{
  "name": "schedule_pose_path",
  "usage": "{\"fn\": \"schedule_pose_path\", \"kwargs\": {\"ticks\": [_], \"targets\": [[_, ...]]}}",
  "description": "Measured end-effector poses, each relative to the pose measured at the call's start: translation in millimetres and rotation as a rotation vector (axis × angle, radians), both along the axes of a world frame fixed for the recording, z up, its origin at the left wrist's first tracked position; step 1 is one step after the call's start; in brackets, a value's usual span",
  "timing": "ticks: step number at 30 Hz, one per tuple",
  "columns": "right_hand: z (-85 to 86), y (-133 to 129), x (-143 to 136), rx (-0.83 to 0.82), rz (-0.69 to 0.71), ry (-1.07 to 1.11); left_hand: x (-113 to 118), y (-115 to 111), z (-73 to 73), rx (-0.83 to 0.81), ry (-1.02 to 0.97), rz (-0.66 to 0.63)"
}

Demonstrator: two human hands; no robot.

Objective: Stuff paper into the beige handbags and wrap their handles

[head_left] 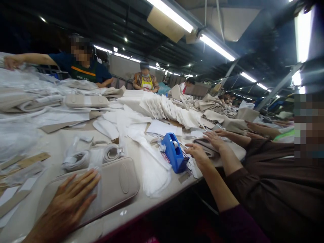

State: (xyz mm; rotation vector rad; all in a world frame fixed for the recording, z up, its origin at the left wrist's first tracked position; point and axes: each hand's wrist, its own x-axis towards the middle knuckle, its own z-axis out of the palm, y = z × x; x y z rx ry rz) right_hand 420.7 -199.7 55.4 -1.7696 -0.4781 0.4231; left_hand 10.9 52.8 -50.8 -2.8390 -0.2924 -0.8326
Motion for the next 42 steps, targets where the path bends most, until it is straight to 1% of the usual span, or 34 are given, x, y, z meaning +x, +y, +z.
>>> {"fn": "schedule_pose_path", "kwargs": {"ticks": [3, 4, 6, 8, 10, 12, 14, 15, 17, 18, 19, 20, 21, 22, 23, 24, 26, 27, 29, 30, 32, 34, 36, 39, 42], "targets": [[2.6, -22.3, -12.5, 0.091, -0.034, 0.042, 0.3, 1.3, -0.8, -0.008, -0.001, -0.004], [-0.1, -31.2, -19.4, 0.115, -0.051, 0.064, 0.3, 1.7, -1.5, -0.007, -0.004, -0.009], [-12.1, -46.6, -35.0, 0.128, -0.092, 0.106, 0.5, 2.3, -3.4, -0.007, -0.009, -0.015], [-29.9, -55.1, -48.3, 0.079, -0.123, 0.109, 0.5, 2.1, -5.1, -0.016, -0.008, -0.015], [-48.5, -56.1, -54.3, -0.014, -0.145, 0.044, 0.3, 1.1, -5.7, -0.040, 0.002, -0.010], [-62.6, -53.2, -51.5, -0.113, -0.166, -0.047, 0.3, -0.6, -4.6, -0.065, -0.001, -0.003], [-68.6, -51.8, -43.1, -0.199, -0.186, -0.122, 0.7, -2.2, -2.2, -0.078, -0.019, -0.001], [-67.9, -52.6, -38.9, -0.242, -0.191, -0.154, 1.1, -2.8, -0.9, -0.080, -0.029, -0.001], [-58.4, -56.1, -35.3, -0.338, -0.198, -0.220, 1.8, -3.7, 1.5, -0.077, -0.044, -0.001], [-49.8, -57.2, -37.4, -0.389, -0.185, -0.274, 1.9, -4.3, 2.7, -0.075, -0.045, -0.002], [-39.1, -56.7, -42.4, -0.451, -0.139, -0.367, 1.7, -5.3, 3.9, -0.076, -0.045, -0.003], [-26.6, -53.4, -50.3, -0.519, -0.064, -0.494, 1.1, -6.8, 5.4, -0.080, -0.039, -0.005], [-12.9, -46.7, -60.4, -0.598, 0.050, -0.674, 0.0, -9.1, 7.4, -0.091, -0.032, -0.005], [1.4, -36.0, -72.0, -0.675, 0.205, -0.883, -1.2, -12.2, 9.9, -0.111, -0.019, 0.001], [15.4, -21.2, -84.3, -0.713, 0.338, -1.057, -2.6, -15.8, 12.7, -0.136, -0.011, 0.006], [28.4, -2.7, -96.8, -0.715, 0.465, -1.186, -3.8, -19.5, 15.5, -0.171, -0.002, 0.020], [48.5, 43.2, -122.3, -0.623, 0.727, -1.325, -5.4, -25.9, 20.5, -0.228, 0.028, 0.041], [54.6, 68.8, -135.6, -0.564, 0.870, -1.343, -5.9, -28.1, 22.4, -0.250, 0.039, 0.047], [58.8, 120.2, -163.1, -0.460, 1.129, -1.328, -6.7, -30.8, 25.2, -0.283, 0.047, 0.065], [57.3, 144.4, -176.7, -0.423, 1.241, -1.310, -7.1, -31.7, 26.3, -0.296, 0.049, 0.072], [49.5, 187.0, -200.5, -0.396, 1.415, -1.290, -8.2, -33.1, 27.9, -0.316, 0.052, 0.083], [39.3, 219.9, -217.9, -0.443, 1.517, -1.312, -9.3, -34.0, 28.4, -0.332, 0.045, 0.090], [31.1, 243.1, -229.2, -0.540, 1.544, -1.377, -10.2, -34.1, 27.7, -0.342, 0.027, 0.100], [25.6, 263.0, -238.9, -0.664, 1.524, -1.472, -10.5, -33.0, 25.6, -0.353, -0.001, 0.120], [24.3, 271.8, -243.4, -0.707, 1.507, -1.517, -10.0, -32.2, 24.1, -0.357, -0.016, 0.135]]}}
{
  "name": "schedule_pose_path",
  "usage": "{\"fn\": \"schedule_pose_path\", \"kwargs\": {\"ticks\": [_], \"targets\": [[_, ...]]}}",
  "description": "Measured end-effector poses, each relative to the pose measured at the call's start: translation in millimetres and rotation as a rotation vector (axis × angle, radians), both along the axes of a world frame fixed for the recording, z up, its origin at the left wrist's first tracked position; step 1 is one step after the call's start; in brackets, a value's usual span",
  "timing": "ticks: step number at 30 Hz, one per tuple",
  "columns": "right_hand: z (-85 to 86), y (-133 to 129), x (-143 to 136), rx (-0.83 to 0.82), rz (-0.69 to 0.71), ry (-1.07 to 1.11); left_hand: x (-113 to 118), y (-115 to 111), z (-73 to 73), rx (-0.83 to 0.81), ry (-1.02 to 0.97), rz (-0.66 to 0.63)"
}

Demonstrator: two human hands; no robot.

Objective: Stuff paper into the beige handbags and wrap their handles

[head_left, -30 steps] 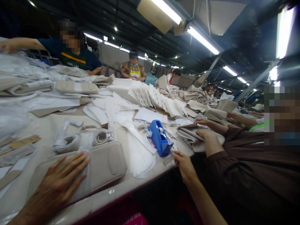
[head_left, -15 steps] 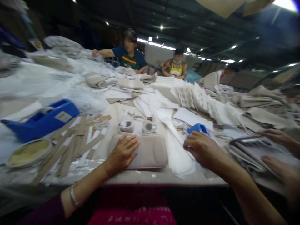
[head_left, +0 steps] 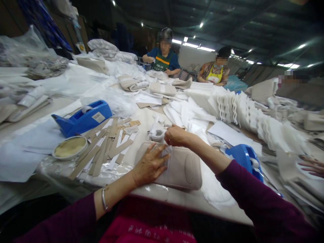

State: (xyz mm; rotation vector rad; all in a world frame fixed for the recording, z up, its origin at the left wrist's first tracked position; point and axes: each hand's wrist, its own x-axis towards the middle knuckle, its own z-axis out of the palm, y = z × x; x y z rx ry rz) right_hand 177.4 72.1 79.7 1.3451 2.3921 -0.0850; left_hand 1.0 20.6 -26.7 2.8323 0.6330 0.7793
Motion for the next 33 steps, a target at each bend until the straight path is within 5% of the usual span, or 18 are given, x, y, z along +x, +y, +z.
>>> {"fn": "schedule_pose_path", "kwargs": {"ticks": [14, 21, 26, 33], "targets": [[-18.5, 10.9, 11.7, 0.140, 0.126, 0.032, 0.3, 1.4, 0.0, 0.023, 0.050, -0.032], [-42.5, 37.1, 38.9, 0.101, 0.121, 0.262, -1.7, 2.7, 1.7, 0.031, 0.083, -0.030], [-51.9, 46.6, 47.0, 0.054, 0.051, 0.354, -1.5, 4.3, -1.2, 0.028, 0.105, -0.018], [-42.8, 41.1, 58.6, 0.369, -0.233, 0.328, -1.5, 1.9, 0.8, 0.023, 0.104, -0.012]]}}
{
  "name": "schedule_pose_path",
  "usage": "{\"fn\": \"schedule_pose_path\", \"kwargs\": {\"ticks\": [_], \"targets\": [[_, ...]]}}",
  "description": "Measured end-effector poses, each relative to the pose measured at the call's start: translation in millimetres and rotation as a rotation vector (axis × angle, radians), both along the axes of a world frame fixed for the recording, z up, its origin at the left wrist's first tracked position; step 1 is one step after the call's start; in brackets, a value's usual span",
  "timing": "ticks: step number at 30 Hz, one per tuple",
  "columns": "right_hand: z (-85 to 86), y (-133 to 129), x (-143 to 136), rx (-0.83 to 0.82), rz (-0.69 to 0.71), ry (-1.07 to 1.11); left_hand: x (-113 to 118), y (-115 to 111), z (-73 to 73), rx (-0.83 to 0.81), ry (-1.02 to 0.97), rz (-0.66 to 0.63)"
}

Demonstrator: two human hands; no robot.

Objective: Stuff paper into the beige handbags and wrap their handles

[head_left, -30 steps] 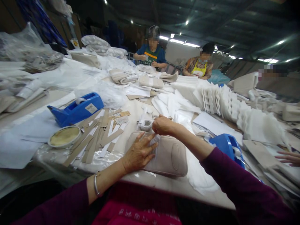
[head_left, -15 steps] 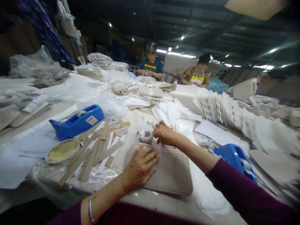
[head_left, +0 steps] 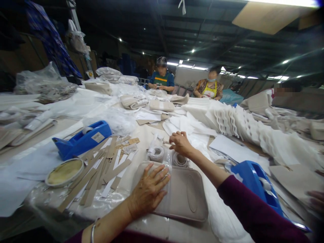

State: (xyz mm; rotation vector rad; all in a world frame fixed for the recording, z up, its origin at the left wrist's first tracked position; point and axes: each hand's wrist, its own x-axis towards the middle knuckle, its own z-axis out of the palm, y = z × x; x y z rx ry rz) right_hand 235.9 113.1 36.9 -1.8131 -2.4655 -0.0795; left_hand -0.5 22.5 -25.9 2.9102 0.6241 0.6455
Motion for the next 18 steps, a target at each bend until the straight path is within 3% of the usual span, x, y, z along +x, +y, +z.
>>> {"fn": "schedule_pose_path", "kwargs": {"ticks": [4, 8, 13, 18], "targets": [[-6.3, -5.7, -5.3, -0.106, 0.028, -0.002, -0.1, -0.6, 0.3, -0.003, 0.003, -0.002], [-18.3, 5.1, -15.2, -0.163, -0.055, -0.076, -0.2, -0.7, 1.0, 0.001, 0.002, 0.000], [-7.7, 20.8, -13.3, 0.032, -0.231, -0.067, -2.1, -1.0, 2.7, 0.017, 0.014, -0.011], [5.1, -7.9, -13.6, 0.170, -0.344, 0.049, -3.9, -2.3, 4.9, -0.023, 0.003, -0.008]]}}
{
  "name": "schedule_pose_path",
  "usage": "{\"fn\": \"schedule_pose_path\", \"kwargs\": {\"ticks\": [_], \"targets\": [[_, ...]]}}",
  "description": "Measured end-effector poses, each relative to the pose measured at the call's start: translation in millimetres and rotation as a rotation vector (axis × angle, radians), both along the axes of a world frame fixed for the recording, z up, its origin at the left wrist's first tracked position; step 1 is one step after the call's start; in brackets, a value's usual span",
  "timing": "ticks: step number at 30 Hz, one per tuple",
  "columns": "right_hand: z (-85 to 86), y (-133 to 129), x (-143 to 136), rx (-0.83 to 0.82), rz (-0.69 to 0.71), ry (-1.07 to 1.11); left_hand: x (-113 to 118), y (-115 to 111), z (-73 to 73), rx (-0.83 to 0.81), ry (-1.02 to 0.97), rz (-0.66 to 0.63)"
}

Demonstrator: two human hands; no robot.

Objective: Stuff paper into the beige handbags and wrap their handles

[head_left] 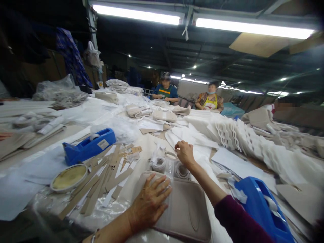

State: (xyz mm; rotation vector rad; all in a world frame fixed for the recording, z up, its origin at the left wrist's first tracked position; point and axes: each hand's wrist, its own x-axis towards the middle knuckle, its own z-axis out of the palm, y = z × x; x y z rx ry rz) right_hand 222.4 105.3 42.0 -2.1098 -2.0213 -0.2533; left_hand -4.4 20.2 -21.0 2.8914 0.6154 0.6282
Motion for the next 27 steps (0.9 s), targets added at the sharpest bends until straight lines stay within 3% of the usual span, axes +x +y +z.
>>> {"fn": "schedule_pose_path", "kwargs": {"ticks": [3, 6, 9, 11, 15, 19, 21, 24, 27], "targets": [[-13.9, -39.4, -14.4, 0.105, 0.145, 0.088, -1.0, -1.6, 3.6, -0.040, 0.003, 0.004], [-44.7, -78.1, -28.3, 0.224, 0.384, 0.111, -2.3, -3.5, 7.7, -0.065, 0.008, 0.008], [-73.4, -100.1, -31.2, 0.298, 0.431, 0.037, -3.2, -4.3, 8.7, -0.058, 0.011, 0.010], [-80.0, -108.2, -27.5, 0.317, 0.409, 0.002, -3.2, -4.1, 6.8, -0.045, 0.012, 0.008], [-67.9, -127.5, -12.8, 0.288, 0.316, 0.012, -2.3, -3.1, 0.8, -0.020, -0.011, 0.008], [-62.7, -146.5, 7.5, 0.262, 0.149, 0.226, -3.0, -1.7, -4.3, 0.000, -0.111, 0.042], [-67.2, -151.3, 18.3, 0.244, 0.059, 0.411, -4.7, 0.4, -8.2, -0.013, -0.193, 0.144], [-72.8, -152.5, 31.8, 0.155, -0.085, 0.739, -8.2, 7.4, -16.7, -0.096, -0.347, 0.414], [-69.4, -150.3, 39.9, -0.008, -0.205, 1.065, -12.1, 20.2, -22.2, -0.338, -0.450, 0.596]]}}
